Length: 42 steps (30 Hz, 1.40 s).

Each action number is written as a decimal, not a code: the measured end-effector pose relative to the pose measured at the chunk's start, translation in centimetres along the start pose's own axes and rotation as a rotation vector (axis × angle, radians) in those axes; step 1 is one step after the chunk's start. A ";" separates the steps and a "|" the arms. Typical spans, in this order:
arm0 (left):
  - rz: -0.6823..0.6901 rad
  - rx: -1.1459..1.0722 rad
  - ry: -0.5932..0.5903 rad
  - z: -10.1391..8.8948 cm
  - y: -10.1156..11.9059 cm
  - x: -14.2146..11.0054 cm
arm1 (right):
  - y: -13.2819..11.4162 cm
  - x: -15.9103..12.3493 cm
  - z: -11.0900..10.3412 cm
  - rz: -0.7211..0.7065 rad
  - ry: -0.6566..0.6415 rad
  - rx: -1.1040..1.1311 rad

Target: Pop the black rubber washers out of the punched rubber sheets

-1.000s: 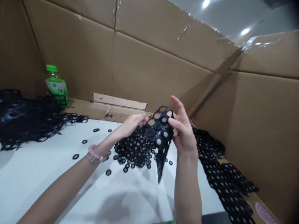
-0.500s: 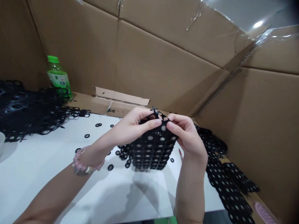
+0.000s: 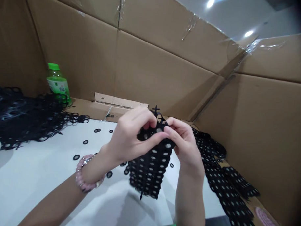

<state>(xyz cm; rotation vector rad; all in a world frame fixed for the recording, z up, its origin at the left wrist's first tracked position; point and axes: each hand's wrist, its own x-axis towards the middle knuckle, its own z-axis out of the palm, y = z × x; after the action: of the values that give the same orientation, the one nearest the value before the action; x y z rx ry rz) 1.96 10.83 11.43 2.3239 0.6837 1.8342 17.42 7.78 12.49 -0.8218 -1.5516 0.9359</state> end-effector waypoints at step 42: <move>-0.489 0.060 -0.116 -1.8 -8.0 1.4 | -0.4 -0.2 -2.6 0.022 0.110 0.014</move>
<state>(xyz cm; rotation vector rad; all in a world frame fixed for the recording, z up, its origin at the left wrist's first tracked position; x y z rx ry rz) -1.74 18.24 10.33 2.0313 1.1746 1.4670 20.02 7.77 13.02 -0.8681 -1.4427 0.9016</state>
